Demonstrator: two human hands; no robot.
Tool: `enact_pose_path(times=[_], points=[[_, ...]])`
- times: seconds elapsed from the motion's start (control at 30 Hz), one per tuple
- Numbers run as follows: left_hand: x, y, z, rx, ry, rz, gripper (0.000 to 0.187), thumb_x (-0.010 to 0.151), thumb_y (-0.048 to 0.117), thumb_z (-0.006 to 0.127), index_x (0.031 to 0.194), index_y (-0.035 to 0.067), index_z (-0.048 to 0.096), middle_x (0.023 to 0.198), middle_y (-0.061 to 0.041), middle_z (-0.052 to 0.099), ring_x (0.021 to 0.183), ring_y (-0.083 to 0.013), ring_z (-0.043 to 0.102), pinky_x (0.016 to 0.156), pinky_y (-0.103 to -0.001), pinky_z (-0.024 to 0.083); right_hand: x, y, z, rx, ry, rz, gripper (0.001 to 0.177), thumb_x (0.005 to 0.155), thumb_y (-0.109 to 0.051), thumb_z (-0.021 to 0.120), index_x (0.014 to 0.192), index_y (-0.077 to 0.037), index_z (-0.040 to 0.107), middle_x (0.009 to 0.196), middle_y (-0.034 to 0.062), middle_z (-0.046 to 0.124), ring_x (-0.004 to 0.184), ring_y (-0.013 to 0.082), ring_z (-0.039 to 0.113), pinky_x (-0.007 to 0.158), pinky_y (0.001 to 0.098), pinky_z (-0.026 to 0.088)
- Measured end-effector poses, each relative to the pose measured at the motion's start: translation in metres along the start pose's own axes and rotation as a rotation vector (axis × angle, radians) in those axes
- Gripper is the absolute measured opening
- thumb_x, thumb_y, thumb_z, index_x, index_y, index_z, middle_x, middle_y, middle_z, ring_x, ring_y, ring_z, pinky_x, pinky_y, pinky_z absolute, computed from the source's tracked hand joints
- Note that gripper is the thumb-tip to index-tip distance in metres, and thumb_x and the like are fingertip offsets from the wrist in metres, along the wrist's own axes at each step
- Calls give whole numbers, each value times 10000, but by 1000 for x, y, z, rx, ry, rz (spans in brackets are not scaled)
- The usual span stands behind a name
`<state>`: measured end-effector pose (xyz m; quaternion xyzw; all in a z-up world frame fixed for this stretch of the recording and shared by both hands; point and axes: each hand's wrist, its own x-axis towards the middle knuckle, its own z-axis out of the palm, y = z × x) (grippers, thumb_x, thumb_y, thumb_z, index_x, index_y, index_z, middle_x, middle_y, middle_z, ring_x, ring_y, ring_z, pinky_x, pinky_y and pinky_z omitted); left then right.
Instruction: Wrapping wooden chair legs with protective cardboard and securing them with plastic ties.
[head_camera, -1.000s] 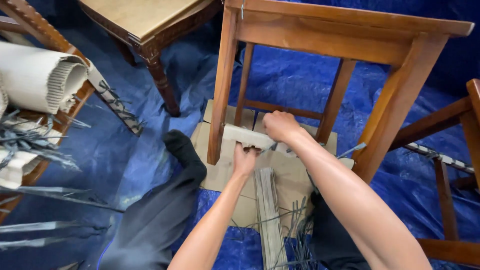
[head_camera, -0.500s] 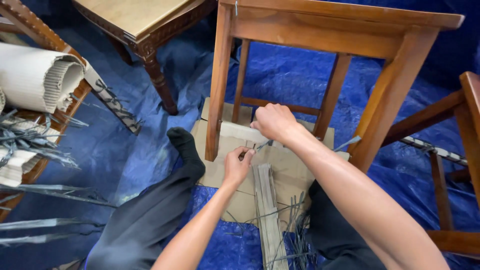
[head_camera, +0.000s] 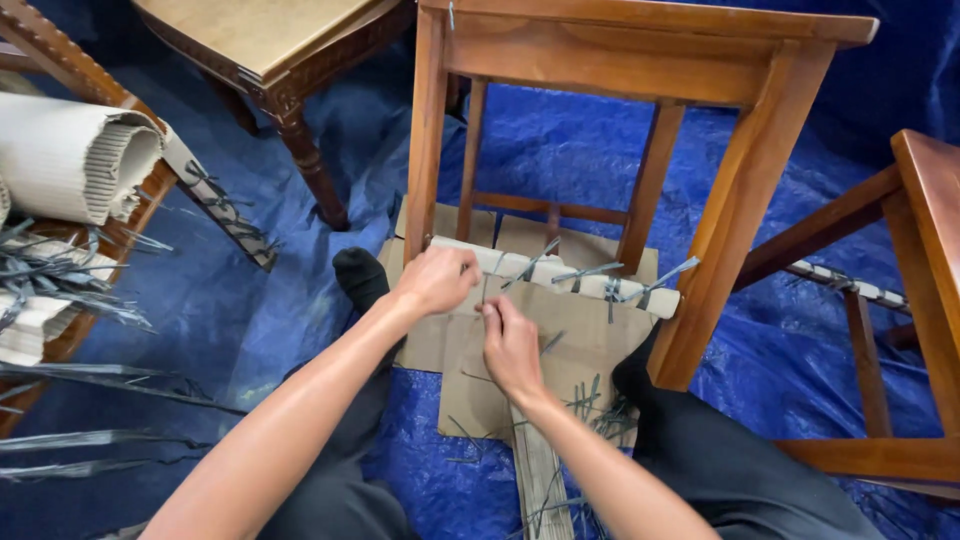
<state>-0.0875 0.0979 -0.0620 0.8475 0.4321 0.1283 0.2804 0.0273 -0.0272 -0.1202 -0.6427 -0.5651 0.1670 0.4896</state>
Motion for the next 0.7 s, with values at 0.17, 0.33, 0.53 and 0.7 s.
enact_pose_path(times=[0.17, 0.33, 0.53, 0.7], points=[[25, 4, 15, 28, 217, 92, 221, 885, 254, 643, 897, 69, 763, 983, -185, 714, 969, -422, 661, 825, -531, 525, -15, 95, 52, 234, -19, 384, 239, 1011, -197, 544, 973, -28, 709, 673, 86, 588, 594, 187, 525, 579, 351, 432], [59, -1, 30, 50, 293, 135, 241, 866, 255, 640, 880, 53, 770, 1023, -183, 709, 983, -433, 643, 832, -531, 516, 1, 149, 77, 426, -54, 530, 256, 1032, -207, 523, 934, -38, 689, 679, -21, 505, 636, 108, 446, 592, 301, 395], [93, -7, 43, -55, -89, -259, 364, 952, 346, 546, 1128, 100, 748, 1226, -242, 699, 1161, -448, 632, 1013, -511, 487, 39, 298, 127, 324, 89, 456, 189, 988, -146, 559, 916, -34, 693, 845, -36, 691, 821, 76, 613, 738, 247, 472], [121, -19, 68, 58, -251, -327, 466, 989, 439, 516, 1179, 62, 714, 1290, -228, 659, 1229, -423, 605, 1018, -495, 485, 96, 285, 112, 764, 142, 33, 323, 1104, -72, 661, 842, -72, 473, 860, -27, 513, 835, 62, 479, 755, 266, 422]])
